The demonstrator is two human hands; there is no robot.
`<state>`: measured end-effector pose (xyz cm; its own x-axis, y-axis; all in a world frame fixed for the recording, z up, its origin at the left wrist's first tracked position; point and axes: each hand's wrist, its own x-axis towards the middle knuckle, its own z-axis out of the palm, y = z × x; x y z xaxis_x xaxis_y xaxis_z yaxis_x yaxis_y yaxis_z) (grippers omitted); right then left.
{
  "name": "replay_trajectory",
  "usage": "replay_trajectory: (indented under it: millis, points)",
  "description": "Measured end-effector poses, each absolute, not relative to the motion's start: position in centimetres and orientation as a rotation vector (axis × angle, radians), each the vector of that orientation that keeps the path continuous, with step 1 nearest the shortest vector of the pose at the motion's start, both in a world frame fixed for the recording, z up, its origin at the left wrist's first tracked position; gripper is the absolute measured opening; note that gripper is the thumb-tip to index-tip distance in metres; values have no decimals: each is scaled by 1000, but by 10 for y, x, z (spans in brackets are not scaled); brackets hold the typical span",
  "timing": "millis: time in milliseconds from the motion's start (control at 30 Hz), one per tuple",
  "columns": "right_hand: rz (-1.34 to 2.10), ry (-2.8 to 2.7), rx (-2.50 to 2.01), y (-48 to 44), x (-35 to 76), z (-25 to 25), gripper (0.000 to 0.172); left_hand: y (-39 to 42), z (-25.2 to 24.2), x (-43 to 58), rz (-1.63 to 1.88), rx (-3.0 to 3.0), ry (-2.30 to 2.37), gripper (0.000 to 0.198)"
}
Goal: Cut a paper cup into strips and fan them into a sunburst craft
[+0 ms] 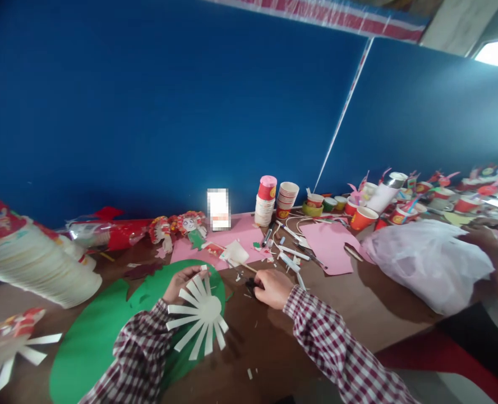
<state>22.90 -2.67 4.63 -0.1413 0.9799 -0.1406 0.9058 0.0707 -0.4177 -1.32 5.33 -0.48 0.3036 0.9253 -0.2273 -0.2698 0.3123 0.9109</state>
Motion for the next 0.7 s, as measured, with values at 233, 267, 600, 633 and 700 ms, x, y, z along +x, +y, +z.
replay_trajectory:
  millis: [233, 267, 600, 633, 700]
  points:
    - [871, -2132, -1886, -33, 249, 62, 39, 50, 1, -12, 940, 874, 913, 34]
    - [871, -2141, -1926, -35, 252, 68, 45, 50, 2, -11, 942, 876, 905, 34]
    - [1124, -2058, -1654, -36, 244, 68, 46, 47, 3, -11, 878, 973, 900, 28]
    - [1102, -2032, -1658, -33, 240, 64, 50, 46, 2, -12, 853, 991, 897, 27]
    - [1076, -2015, -1654, -28, 232, 59, 51, 46, 2, -13, 799, 1026, 879, 26]
